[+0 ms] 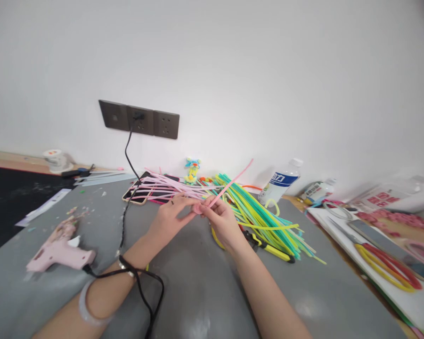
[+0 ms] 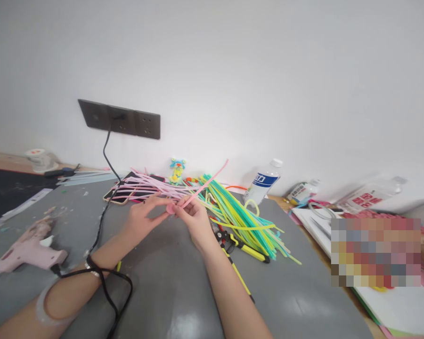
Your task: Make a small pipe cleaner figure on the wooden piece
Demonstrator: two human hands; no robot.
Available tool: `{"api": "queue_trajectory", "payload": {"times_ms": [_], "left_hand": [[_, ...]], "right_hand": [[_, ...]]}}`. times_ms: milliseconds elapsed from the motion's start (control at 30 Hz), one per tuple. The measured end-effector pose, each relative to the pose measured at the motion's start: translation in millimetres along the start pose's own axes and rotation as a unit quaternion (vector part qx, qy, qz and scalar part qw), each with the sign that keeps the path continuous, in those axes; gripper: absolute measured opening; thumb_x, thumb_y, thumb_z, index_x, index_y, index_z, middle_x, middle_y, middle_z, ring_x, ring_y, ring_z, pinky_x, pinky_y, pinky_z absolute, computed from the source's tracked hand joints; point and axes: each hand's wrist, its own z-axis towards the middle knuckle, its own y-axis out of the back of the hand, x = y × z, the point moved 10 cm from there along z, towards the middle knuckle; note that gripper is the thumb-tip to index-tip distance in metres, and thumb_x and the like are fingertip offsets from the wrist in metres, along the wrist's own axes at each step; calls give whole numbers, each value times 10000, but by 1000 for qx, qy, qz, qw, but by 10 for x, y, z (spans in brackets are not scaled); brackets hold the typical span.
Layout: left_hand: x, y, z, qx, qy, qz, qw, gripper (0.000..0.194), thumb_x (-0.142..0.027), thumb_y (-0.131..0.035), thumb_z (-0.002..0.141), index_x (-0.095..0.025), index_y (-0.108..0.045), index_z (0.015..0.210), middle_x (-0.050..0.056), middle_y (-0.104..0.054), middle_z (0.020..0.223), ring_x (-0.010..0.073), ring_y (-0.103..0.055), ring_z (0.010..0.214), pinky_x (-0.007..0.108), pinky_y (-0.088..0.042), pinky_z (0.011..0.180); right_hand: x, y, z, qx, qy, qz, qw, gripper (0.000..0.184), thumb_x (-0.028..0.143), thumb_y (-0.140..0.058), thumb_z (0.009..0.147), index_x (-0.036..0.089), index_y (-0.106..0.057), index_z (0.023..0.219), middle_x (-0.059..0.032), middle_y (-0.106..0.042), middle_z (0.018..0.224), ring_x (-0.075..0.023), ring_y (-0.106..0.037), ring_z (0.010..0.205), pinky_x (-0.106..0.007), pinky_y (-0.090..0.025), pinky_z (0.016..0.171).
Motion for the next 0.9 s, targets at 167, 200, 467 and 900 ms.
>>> {"api": "queue_trajectory", "payload": {"times_ms": [167, 200, 467, 900], "left_hand": [[215, -20, -10, 7, 112, -32, 993, 367, -256, -640, 868, -230, -541, 1220, 37, -767, 1002, 205, -699, 1026, 358, -503, 965], [231, -15, -11, 5, 118, -41, 992, 366, -257, -641, 867, -229, -540, 1217, 38, -766, 1004, 204, -700, 1020, 356, -497, 967], [382, -189, -42, 76, 159, -115, 978, 435, -169, -715, 747, -220, -574, 1155, -1, -722, 856, 170, -695, 808, 312, -523, 837], [634, -549, -305, 244, 277, -137, 919, 261, -284, -778, 612, -187, -582, 756, -70, -556, 636, 116, -480, 580, 224, -355, 556]], "right_hand": [[53, 237, 12, -50, -34, 11, 998, 241, 354, -768, 698, 217, -608, 816, 43, -583, 668, -112, -519, 595, -231, -396, 569], [35, 265, 10, -42, -50, -8, 998, 239, 360, -749, 714, 216, -616, 851, 48, -582, 654, -106, -507, 568, -227, -377, 545], [-227, 376, 31, 24, -86, -293, 952, 210, 257, -706, 696, 200, -636, 885, 20, -654, 553, -183, -576, 527, -296, -393, 558], [362, 294, -47, -100, 134, -370, 914, 238, 381, -513, 908, 167, -596, 969, 69, -391, 586, -129, -403, 520, -251, -322, 535]]}}
